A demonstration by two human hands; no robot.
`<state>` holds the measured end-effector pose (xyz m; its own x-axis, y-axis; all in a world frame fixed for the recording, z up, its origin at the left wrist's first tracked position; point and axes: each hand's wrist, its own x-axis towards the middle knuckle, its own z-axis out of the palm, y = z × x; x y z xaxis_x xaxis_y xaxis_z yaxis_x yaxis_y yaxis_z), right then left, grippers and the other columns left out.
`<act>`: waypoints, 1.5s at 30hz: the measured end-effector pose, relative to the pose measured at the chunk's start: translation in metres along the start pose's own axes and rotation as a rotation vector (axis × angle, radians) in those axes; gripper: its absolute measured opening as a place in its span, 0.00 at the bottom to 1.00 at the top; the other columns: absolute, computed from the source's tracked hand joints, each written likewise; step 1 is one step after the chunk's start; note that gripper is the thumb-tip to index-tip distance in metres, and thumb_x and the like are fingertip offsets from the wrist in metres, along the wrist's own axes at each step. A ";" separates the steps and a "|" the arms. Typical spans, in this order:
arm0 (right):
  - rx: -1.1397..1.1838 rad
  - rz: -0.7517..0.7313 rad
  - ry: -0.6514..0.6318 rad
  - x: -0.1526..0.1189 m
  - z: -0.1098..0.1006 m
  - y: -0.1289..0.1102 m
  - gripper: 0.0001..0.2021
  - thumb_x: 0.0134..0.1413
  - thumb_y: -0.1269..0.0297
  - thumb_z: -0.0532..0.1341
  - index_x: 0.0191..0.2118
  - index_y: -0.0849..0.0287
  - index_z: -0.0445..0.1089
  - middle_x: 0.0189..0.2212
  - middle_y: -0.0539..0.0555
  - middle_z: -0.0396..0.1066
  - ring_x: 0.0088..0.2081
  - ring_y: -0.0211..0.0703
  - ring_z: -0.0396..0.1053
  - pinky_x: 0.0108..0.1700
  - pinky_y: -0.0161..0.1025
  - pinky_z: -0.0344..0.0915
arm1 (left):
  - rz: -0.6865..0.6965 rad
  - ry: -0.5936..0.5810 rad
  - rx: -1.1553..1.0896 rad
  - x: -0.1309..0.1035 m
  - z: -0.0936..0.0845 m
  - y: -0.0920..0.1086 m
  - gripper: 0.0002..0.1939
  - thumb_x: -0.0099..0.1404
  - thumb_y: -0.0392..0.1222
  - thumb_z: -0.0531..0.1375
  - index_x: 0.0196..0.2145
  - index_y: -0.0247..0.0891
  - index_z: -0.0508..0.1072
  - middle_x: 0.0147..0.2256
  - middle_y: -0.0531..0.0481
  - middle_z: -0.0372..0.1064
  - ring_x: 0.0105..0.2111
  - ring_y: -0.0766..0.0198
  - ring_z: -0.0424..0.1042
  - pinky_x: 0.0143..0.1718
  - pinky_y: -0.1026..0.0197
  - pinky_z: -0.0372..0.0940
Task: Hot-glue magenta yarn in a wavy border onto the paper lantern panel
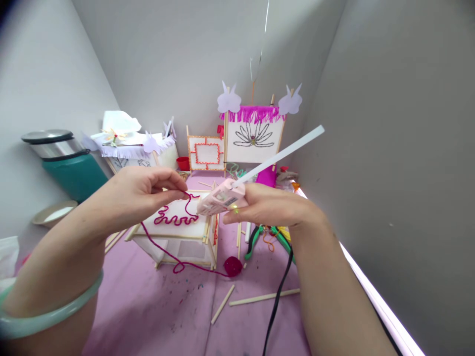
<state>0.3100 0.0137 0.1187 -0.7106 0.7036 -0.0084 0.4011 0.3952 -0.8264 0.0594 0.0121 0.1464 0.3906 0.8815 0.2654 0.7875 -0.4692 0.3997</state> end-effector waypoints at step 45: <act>0.052 -0.006 0.016 0.002 0.006 -0.009 0.22 0.58 0.61 0.61 0.58 0.48 0.65 0.60 0.47 0.64 0.61 0.46 0.59 0.61 0.42 0.57 | 0.041 -0.105 0.064 0.029 0.007 -0.001 0.11 0.56 0.38 0.58 0.35 0.39 0.79 0.31 0.52 0.77 0.29 0.65 0.72 0.32 0.64 0.63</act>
<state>0.3017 0.0081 0.1233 -0.7034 0.7108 0.0050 0.3662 0.3684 -0.8545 0.0732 0.0390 0.1472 0.4683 0.8637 0.1862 0.7971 -0.5039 0.3327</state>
